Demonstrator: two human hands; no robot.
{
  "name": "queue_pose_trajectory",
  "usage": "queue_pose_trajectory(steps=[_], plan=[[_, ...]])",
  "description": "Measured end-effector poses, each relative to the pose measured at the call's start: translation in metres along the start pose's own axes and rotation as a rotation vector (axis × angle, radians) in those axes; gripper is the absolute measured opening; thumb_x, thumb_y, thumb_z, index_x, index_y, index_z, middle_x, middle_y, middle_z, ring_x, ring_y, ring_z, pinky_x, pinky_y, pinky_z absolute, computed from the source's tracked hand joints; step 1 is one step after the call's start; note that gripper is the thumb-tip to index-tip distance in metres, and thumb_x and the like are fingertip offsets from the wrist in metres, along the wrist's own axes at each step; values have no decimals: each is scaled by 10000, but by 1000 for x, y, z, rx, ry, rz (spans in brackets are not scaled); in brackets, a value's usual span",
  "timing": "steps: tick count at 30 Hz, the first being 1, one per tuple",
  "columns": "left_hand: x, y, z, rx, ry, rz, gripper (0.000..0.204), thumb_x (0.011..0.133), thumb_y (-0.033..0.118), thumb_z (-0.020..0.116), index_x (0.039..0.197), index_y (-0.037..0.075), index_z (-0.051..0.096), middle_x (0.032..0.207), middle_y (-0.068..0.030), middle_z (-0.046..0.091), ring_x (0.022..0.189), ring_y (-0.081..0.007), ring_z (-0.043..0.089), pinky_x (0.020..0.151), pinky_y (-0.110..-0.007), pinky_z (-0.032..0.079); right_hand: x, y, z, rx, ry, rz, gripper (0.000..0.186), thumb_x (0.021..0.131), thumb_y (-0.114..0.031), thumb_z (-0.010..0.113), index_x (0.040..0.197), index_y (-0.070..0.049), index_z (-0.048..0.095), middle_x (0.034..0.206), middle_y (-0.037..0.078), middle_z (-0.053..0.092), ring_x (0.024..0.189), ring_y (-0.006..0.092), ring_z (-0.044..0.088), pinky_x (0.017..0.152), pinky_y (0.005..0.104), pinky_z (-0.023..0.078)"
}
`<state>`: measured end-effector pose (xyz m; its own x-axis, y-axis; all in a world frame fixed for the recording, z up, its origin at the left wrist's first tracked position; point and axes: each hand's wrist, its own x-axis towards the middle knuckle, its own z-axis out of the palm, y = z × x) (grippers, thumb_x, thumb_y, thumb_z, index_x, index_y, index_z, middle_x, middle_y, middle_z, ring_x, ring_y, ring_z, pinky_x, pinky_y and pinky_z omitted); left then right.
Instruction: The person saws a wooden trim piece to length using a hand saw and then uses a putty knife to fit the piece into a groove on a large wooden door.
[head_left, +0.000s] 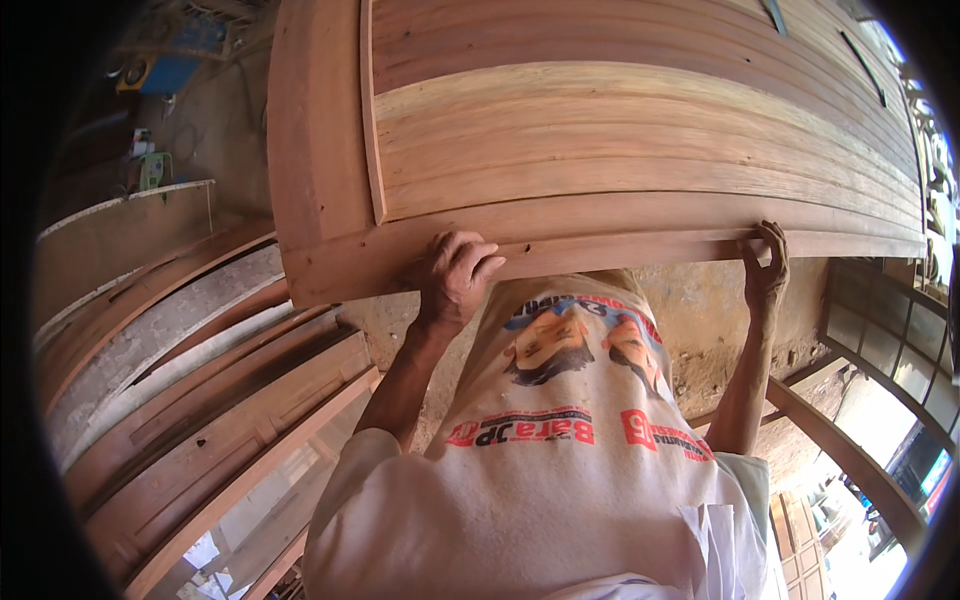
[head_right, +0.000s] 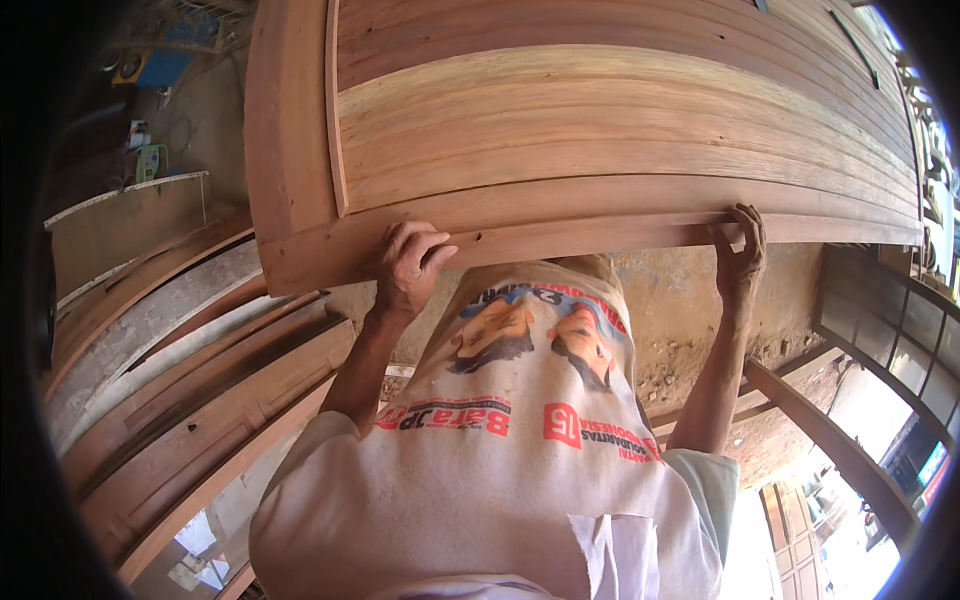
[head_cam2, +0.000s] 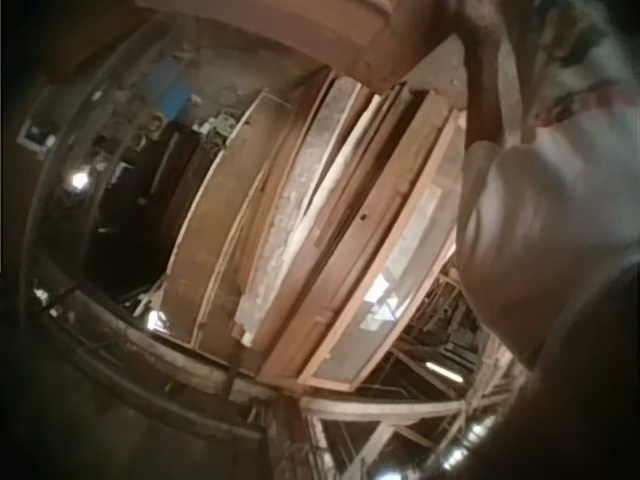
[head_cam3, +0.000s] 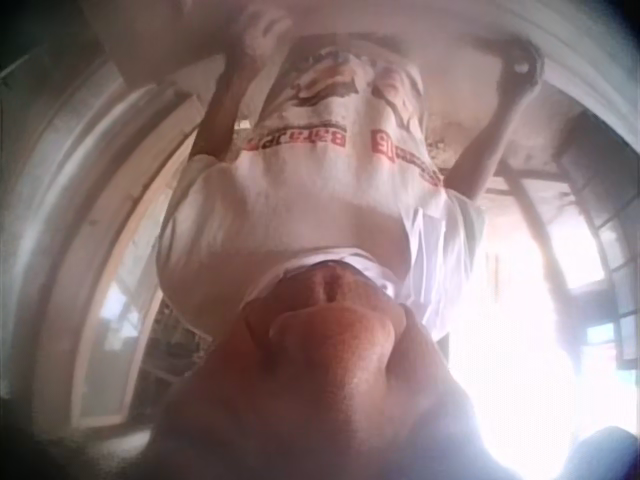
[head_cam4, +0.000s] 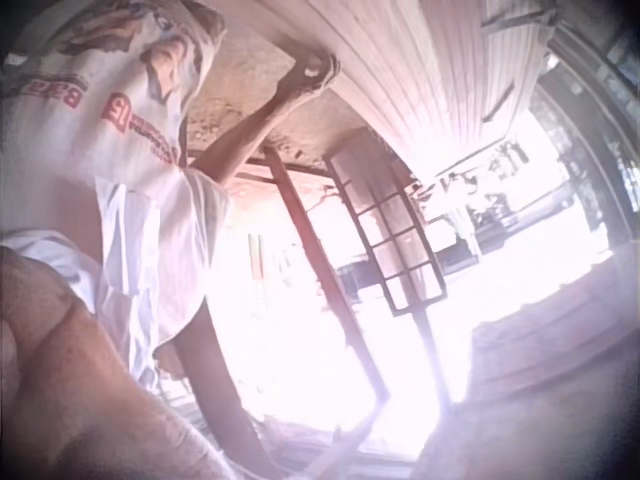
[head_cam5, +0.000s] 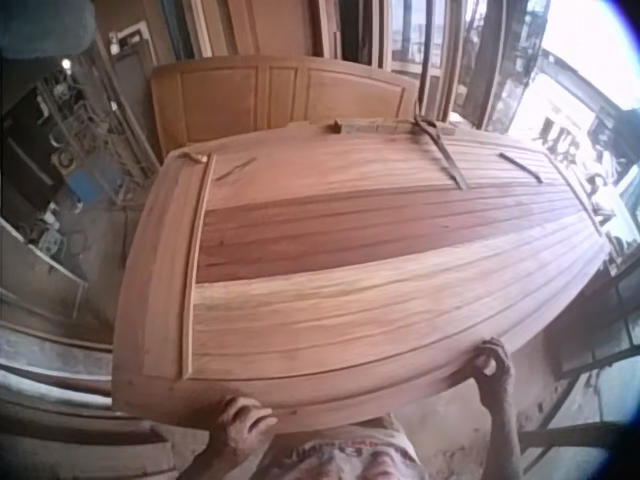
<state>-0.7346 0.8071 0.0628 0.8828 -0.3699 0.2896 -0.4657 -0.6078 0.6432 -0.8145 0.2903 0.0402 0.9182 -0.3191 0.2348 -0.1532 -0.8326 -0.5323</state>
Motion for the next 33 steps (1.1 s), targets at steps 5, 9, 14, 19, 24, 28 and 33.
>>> queue_pose_trajectory(steps=[5, 9, 14, 19, 24, 28, 33], plan=[[-1, 3, 0, 19, 5, 6, 275, 791, 71, 881, 1008, 61, 712, 979, -92, 670, 927, -318, 655, 811, -432, 531, 1, -3, -1, 14, -1, -10, 412, 867, -118, 846, 1250, -49, 710, 1353, 136, 697, 1359, 331, 598, 1151, 443, 468], [1, 2, 0, -40, -8, -36, 271, 793, 69, 880, 1001, 61, 706, 982, -96, 665, 924, -322, 652, 816, -437, 532, 3, 1, -1, 41, -21, 9, 403, 867, -113, 844, 1242, -46, 715, 1343, 138, 706, 1365, 338, 596, 1158, 447, 461], [0, -2, -1, -37, -26, -54, 240, 824, 103, 861, 1001, 67, 702, 989, -97, 659, 941, -325, 650, 832, -445, 532, 4, 1, -6, 14, -58, 17, 429, 877, -110, 831, 1283, -40, 710, 1352, 149, 704, 1377, 350, 589, 1170, 455, 449], [-2, -2, -2, -14, -72, -62, 240, 860, 153, 835, 1047, 81, 703, 1008, -87, 646, 978, -323, 640, 915, -460, 516, -1, 14, -2, 9, -49, 52, 464, 881, -109, 823, 1324, -40, 702, 1406, 170, 673, 1393, 358, 572, 1178, 464, 439], [-6, -1, -2, 19, -58, -35, 256, 869, 154, 830, 1078, 82, 702, 1067, -95, 638, 983, -320, 635, 888, -448, 536, -2, 23, 0, -4, -59, 55, 452, 875, -103, 816, 1308, -36, 705, 1398, 168, 675, 1393, 368, 567, 1179, 468, 438], [-10, -2, -1, 27, -29, -15, 266, 863, 148, 839, 1083, 80, 706, 1047, -98, 646, 973, -319, 641, 871, -445, 547, 0, 14, -2, -21, -68, 38, 443, 857, -89, 812, 1285, -36, 710, 1389, 168, 674, 1393, 373, 562, 1180, 474, 432], [-13, -3, 0, 13, 25, -17, 246, 853, 132, 850, 1054, 69, 722, 1029, -107, 671, 973, -327, 655, 852, -437, 552, 3, 6, 1, 1, -69, 27, 444, 852, -111, 824, 1275, -27, 713, 1393, 173, 659, 1380, 368, 558, 1170, 474, 433]])
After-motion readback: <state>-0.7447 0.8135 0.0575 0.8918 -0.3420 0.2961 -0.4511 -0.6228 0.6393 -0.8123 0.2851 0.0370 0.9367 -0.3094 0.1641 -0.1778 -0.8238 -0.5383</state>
